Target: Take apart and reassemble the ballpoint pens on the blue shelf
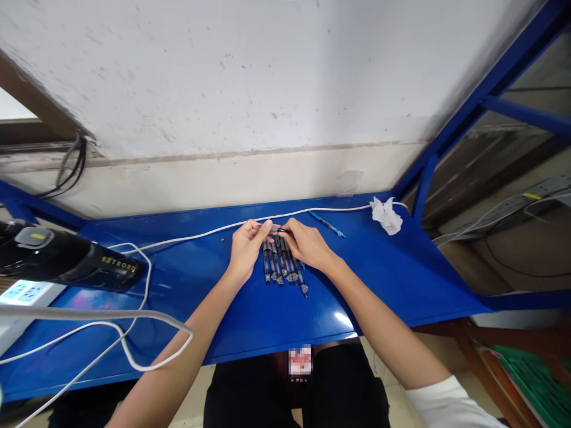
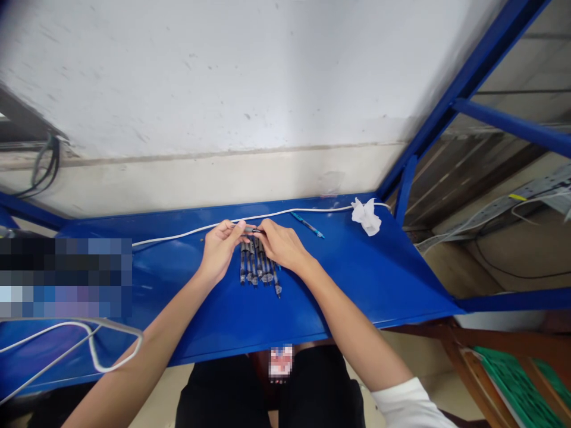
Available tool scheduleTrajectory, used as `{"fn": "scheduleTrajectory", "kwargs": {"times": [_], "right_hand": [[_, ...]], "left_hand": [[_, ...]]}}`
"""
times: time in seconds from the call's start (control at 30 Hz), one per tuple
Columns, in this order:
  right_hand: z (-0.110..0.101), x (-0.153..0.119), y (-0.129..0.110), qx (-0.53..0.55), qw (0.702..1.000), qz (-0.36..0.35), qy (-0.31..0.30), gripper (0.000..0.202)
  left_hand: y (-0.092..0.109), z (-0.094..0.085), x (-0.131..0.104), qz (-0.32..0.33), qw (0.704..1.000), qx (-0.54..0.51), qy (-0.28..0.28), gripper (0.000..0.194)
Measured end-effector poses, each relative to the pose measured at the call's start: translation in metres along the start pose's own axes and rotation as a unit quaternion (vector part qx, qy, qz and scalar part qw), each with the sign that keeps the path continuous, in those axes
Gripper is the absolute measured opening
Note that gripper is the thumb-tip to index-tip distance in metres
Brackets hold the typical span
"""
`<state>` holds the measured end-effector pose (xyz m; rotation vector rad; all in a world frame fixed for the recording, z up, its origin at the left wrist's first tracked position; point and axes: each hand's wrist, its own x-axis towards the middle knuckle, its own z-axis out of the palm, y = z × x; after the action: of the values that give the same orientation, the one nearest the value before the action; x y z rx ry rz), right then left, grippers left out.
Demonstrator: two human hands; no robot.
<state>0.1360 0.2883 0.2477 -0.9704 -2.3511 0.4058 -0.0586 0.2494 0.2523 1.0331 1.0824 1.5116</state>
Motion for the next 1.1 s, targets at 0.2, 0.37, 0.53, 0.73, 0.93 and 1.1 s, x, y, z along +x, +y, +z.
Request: {"fn": "scheduleTrajectory", "kwargs": {"times": [0.2,0.37,0.53,0.73,0.93,1.1], "right_hand": [[-0.002,0.0,-0.002,0.004,1.0,-0.001,0.008,0.027],[-0.002,0.0,-0.002,0.005,1.0,-0.019,0.017,0.03],[-0.001,0.0,0.001,0.022,0.999,0.003,0.033,0.028],[-0.002,0.0,-0.001,0.022,1.0,0.016,0.012,0.019],[-0.004,0.001,-0.004,-0.018,1.0,0.001,0.024,0.024],[-0.003,0.002,-0.001,-0.064,0.995,-0.053,0.047,0.028]], "left_hand": [[0.0,0.004,-0.002,-0.006,1.0,-0.012,0.009,0.047],[0.0,0.001,0.0,-0.006,1.0,-0.02,0.013,0.042],[0.001,-0.003,0.0,-0.005,0.999,-0.01,-0.042,0.039],[-0.002,-0.002,0.0,0.006,1.0,0.008,-0.03,0.027],[-0.007,-0.002,-0.001,-0.009,1.0,-0.009,-0.02,0.028],[-0.009,-0.002,-0.001,-0.02,0.999,-0.025,-0.018,0.029]]}}
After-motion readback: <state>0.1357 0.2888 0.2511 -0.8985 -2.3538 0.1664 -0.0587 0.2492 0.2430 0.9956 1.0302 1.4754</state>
